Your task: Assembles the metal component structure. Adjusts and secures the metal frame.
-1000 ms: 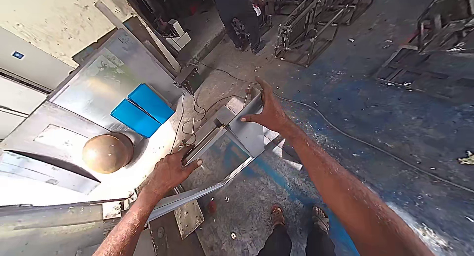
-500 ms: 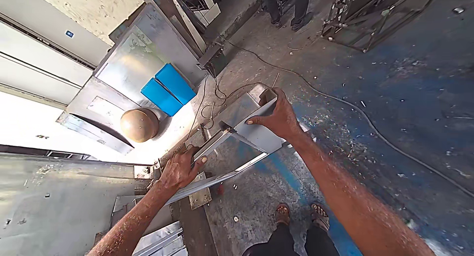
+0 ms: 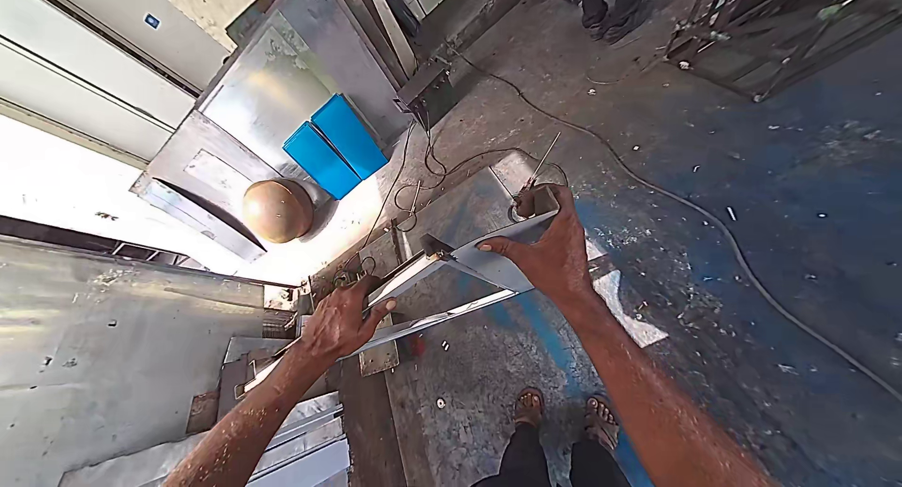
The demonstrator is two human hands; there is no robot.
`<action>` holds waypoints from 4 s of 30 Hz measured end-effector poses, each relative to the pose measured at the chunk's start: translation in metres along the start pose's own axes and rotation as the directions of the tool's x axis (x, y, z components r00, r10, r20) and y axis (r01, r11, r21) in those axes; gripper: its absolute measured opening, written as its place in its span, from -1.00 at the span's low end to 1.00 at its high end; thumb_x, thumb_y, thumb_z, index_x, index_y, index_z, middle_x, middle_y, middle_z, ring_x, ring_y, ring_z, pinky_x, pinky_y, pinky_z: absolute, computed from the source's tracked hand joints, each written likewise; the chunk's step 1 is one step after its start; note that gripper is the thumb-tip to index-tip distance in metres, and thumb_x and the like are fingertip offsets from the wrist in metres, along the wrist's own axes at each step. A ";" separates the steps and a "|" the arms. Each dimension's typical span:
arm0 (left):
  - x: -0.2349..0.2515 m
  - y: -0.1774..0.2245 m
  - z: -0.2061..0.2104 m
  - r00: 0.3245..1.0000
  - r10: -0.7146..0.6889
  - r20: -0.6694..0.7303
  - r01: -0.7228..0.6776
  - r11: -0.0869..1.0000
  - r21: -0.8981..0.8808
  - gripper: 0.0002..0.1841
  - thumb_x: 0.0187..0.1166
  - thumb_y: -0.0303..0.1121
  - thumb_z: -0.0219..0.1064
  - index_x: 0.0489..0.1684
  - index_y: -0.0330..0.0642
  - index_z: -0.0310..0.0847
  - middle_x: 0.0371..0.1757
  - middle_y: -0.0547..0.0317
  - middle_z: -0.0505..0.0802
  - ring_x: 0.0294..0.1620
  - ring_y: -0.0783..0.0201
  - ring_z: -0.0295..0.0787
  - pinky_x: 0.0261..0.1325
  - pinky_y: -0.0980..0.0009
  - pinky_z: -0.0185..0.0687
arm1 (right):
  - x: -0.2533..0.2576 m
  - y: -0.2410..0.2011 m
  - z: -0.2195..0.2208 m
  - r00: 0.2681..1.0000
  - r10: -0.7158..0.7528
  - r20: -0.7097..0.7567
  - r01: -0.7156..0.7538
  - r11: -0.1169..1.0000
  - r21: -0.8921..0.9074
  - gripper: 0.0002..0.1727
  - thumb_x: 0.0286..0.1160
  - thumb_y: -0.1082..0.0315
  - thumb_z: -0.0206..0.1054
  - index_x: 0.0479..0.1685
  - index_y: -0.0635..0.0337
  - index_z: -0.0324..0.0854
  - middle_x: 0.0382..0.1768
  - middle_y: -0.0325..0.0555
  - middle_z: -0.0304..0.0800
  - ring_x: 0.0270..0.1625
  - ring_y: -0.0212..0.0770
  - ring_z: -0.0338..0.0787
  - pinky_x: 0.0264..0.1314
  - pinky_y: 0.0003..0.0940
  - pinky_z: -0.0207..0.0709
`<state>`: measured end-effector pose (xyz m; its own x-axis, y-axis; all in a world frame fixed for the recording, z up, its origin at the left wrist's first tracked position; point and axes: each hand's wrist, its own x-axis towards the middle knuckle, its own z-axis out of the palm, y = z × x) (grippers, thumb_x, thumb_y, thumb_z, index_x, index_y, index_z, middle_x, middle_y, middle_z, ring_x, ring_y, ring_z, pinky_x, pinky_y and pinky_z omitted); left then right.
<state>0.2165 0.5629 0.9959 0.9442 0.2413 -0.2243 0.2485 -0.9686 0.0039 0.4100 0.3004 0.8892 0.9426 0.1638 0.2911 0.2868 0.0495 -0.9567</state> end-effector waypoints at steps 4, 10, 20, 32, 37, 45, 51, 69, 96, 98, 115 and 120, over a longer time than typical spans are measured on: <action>0.001 -0.003 0.001 1.000 -0.014 0.009 0.014 1.000 -0.024 -0.01 0.49 0.63 -0.27 0.23 -0.12 0.67 -0.27 -0.01 0.87 -0.20 -0.03 0.88 -0.17 -0.16 0.75 | -0.004 -0.001 0.005 1.000 -0.004 -0.028 0.004 1.000 -0.009 0.03 -0.36 -0.04 0.89 0.27 0.06 0.39 -0.01 -0.28 0.66 0.06 -0.41 0.67 0.19 -0.38 0.60; 0.003 -0.006 -0.003 0.998 -0.051 0.033 0.053 0.997 -0.053 -0.01 0.47 0.63 -0.27 0.21 -0.13 0.64 -0.30 -0.03 0.83 -0.24 -0.08 0.85 -0.21 -0.19 0.71 | 0.002 -0.002 0.016 0.999 0.003 -0.035 -0.003 1.000 -0.011 0.03 -0.36 0.00 0.89 0.31 0.05 0.40 -0.03 -0.30 0.66 0.03 -0.44 0.66 0.15 -0.42 0.60; 0.014 -0.006 -0.014 0.988 -0.097 0.120 0.106 0.992 -0.074 -0.08 0.52 0.57 -0.19 0.29 -0.13 0.59 -0.24 -0.14 0.82 -0.15 -0.23 0.84 -0.11 -0.30 0.67 | 0.012 0.000 0.025 0.997 -0.023 -0.069 0.023 1.000 -0.007 -0.01 -0.36 0.06 0.88 0.25 0.09 0.41 -0.08 -0.33 0.63 -0.02 -0.51 0.65 0.12 -0.53 0.59; 0.024 -0.008 -0.023 0.989 -0.079 0.126 0.089 0.993 -0.073 -0.22 0.63 0.46 -0.07 0.16 -0.14 0.61 -0.29 -0.11 0.80 -0.17 -0.19 0.82 -0.12 -0.25 0.65 | 0.024 0.003 0.031 0.997 -0.054 -0.059 0.055 0.998 0.006 -0.01 -0.35 0.12 0.89 0.25 0.15 0.38 -0.14 -0.28 0.65 -0.06 -0.48 0.68 0.13 -0.52 0.62; 0.025 -0.006 -0.026 0.985 -0.082 0.151 0.093 0.993 -0.066 -0.22 0.63 0.46 -0.08 0.10 -0.16 0.59 -0.32 -0.12 0.78 -0.18 -0.22 0.81 -0.15 -0.25 0.63 | 0.024 0.001 0.031 0.997 -0.039 -0.063 0.041 0.999 0.029 0.02 -0.36 0.13 0.88 0.26 0.20 0.35 -0.07 -0.24 0.64 0.01 -0.50 0.69 0.20 -0.56 0.61; 0.022 -0.005 -0.023 0.983 -0.085 0.163 0.095 0.994 -0.054 -0.20 0.61 0.48 -0.10 0.12 -0.14 0.60 -0.31 -0.13 0.79 -0.17 -0.22 0.82 -0.15 -0.25 0.65 | 0.019 0.002 0.027 0.997 -0.052 -0.054 0.054 0.998 0.030 0.07 -0.38 0.08 0.89 0.30 0.25 0.33 -0.04 -0.24 0.65 0.02 -0.52 0.69 0.22 -0.58 0.62; 0.016 -0.004 -0.019 0.986 -0.085 0.145 0.096 0.993 -0.067 -0.16 0.57 0.51 -0.11 0.21 -0.13 0.61 -0.26 -0.13 0.81 -0.15 -0.22 0.83 -0.11 -0.27 0.65 | 0.014 0.003 0.021 0.997 -0.059 -0.038 0.059 0.998 -0.002 0.04 -0.37 0.00 0.88 0.27 0.18 0.36 -0.03 -0.27 0.64 0.07 -0.49 0.66 0.26 -0.53 0.58; -0.027 0.010 0.005 0.999 0.003 0.046 -0.001 0.999 -0.045 -0.07 0.47 0.60 -0.20 0.12 -0.13 0.66 -0.27 -0.08 0.84 -0.20 -0.14 0.86 -0.16 -0.22 0.70 | -0.033 -0.002 -0.009 0.996 -0.093 0.003 0.093 0.994 0.062 -0.06 -0.35 0.05 0.89 0.16 0.08 0.39 0.00 -0.34 0.64 0.11 -0.49 0.66 0.30 -0.51 0.60; -0.124 0.044 0.049 0.981 0.125 0.149 -0.106 0.986 -0.129 -0.15 0.38 0.52 0.15 0.32 -0.06 0.62 -0.08 -0.05 0.87 -0.05 -0.12 0.86 -0.06 -0.25 0.69 | -0.168 -0.016 -0.083 0.996 -0.063 0.059 0.059 0.996 0.067 0.02 -0.33 0.15 0.90 0.35 0.00 0.39 0.25 -0.26 0.69 0.32 -0.33 0.70 0.38 -0.30 0.67; -0.133 0.051 0.053 0.952 0.102 0.290 -0.044 0.979 -0.200 -0.26 0.28 0.32 0.41 0.39 0.06 0.57 -0.08 0.01 0.87 -0.05 -0.09 0.85 -0.06 -0.27 0.67 | -0.192 -0.020 -0.093 0.998 -0.047 0.048 0.046 0.999 0.024 0.11 -0.30 0.13 0.90 0.49 0.07 0.36 0.41 -0.16 0.64 0.42 -0.23 0.67 0.43 -0.23 0.66; -0.306 0.164 0.236 0.600 0.398 0.694 -0.005 0.870 -0.493 -0.18 -0.07 0.17 0.73 0.24 -0.08 0.65 0.02 0.13 0.87 0.10 0.20 0.82 0.23 0.01 0.73 | -0.551 -0.073 -0.184 0.805 0.573 -0.152 -0.582 0.813 -0.018 -0.22 0.50 0.31 0.43 0.77 0.19 0.23 0.47 -0.04 0.70 0.37 -0.13 0.81 0.42 -0.18 0.74; -0.371 0.201 0.320 0.578 0.405 0.708 0.117 0.818 -0.563 -0.24 0.05 0.16 0.75 0.18 -0.15 0.71 -0.02 0.05 0.90 0.06 0.17 0.87 0.26 -0.04 0.74 | -0.661 -0.067 -0.237 0.796 0.604 0.022 -0.506 0.686 -0.522 -0.35 0.63 0.10 0.34 0.69 0.12 0.41 0.38 -0.14 0.79 0.40 -0.28 0.78 0.52 -0.21 0.63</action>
<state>-0.1529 0.2595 0.7680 0.4934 -0.2950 -0.8182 0.4356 -0.7305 0.5260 -0.1914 -0.0443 0.7606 0.9202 0.1823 -0.3463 -0.1909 -0.5634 -0.8038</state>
